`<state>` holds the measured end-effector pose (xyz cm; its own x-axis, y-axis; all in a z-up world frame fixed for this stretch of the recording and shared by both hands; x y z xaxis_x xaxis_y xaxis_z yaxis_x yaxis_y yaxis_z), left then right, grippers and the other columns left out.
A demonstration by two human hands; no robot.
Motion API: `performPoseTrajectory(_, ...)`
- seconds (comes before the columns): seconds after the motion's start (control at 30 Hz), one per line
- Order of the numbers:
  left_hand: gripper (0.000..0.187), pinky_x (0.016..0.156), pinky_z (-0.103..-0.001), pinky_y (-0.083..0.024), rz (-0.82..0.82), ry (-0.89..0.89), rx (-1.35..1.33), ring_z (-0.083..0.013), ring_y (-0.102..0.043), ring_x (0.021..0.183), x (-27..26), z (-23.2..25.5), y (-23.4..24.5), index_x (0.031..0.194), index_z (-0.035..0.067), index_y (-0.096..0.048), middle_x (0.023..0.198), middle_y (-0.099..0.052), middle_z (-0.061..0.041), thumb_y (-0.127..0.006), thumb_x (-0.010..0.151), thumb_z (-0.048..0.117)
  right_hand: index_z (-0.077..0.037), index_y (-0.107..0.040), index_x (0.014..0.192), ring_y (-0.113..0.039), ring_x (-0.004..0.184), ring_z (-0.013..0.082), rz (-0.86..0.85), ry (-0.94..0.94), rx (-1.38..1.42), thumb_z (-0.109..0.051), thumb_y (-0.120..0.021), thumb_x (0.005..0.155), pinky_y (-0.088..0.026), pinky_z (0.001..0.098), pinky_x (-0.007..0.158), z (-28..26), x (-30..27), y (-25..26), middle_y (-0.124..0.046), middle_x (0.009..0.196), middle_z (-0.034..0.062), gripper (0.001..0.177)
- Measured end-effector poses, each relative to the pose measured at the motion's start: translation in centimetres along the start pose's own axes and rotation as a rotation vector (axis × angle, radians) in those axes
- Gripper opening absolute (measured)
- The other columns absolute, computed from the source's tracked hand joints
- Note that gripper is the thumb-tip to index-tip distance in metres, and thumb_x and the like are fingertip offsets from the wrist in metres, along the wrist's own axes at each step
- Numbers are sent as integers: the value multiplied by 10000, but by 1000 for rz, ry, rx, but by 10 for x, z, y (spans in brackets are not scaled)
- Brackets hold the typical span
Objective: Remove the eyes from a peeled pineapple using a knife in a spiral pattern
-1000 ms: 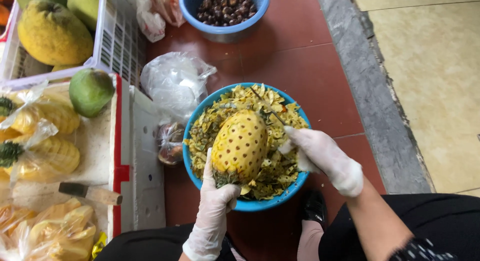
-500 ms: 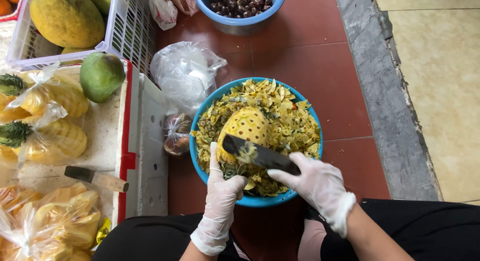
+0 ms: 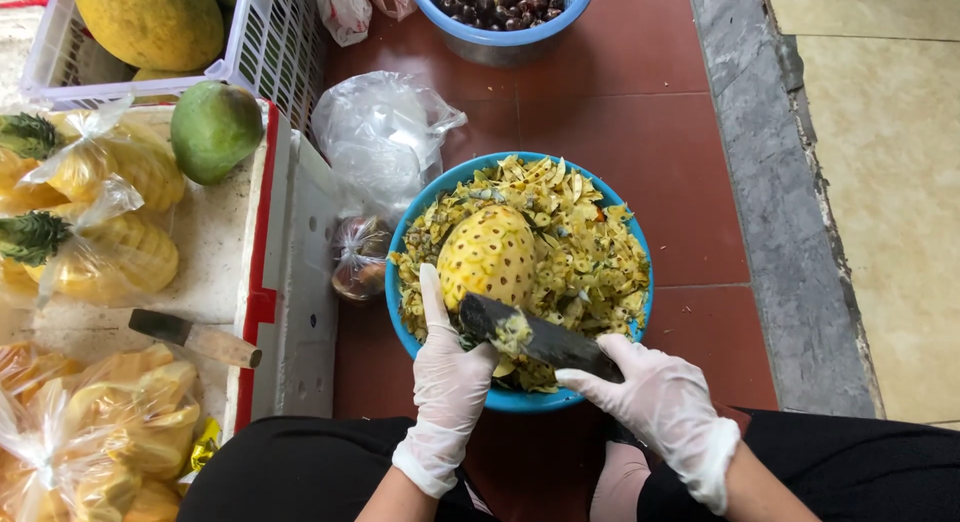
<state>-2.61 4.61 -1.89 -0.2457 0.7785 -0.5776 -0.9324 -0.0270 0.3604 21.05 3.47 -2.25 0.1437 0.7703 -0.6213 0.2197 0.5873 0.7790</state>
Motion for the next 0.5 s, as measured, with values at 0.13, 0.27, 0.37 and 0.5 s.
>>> performPoseTrajectory(0.13,1236,855,-379,-549,6,1,93,-321,-753,894,3,-1,-2,1691,457,49,977,-800,-57,-656,687,310,-342,-612,1147,-733,1053,304,80,45,57,-901,-486,745,-544,471,895,-28,12,18,-781,1051,21,700)
performPoseTrajectory(0.27,1263,922,-397,-559,0,14,202,-394,-746,924,5,-5,-6,1684,478,66,1044,-804,-95,-612,654,203,-281,-672,1007,-682,732,259,40,39,239,-859,-383,787,-464,417,687,-50,42,50,-706,742,39,683)
performPoseTrajectory(0.37,1241,859,-311,-571,5,-83,87,-265,-770,886,7,-8,-9,1683,440,8,1350,-733,50,-630,665,127,-156,-771,855,-545,508,198,-52,-45,628,-661,-488,953,-459,328,600,-50,34,71,-579,535,101,587)
performPoseTrajectory(0.5,1246,859,-380,-561,12,-7,174,-331,-714,791,7,-1,-4,1700,456,29,831,-749,-32,-604,658,201,-209,-805,867,-604,562,193,-58,-5,601,-645,-533,876,-471,308,700,-34,0,54,-623,572,86,514)
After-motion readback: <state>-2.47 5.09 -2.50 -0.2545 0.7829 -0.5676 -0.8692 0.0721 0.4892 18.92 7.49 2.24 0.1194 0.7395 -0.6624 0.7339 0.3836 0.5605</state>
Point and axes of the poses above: each hand's wrist, its own x-axis towards the middle knuckle, its own y-axis out of the back of the hand, z = x × y, the point moved 5 cm from there along x, towards the middle knuckle
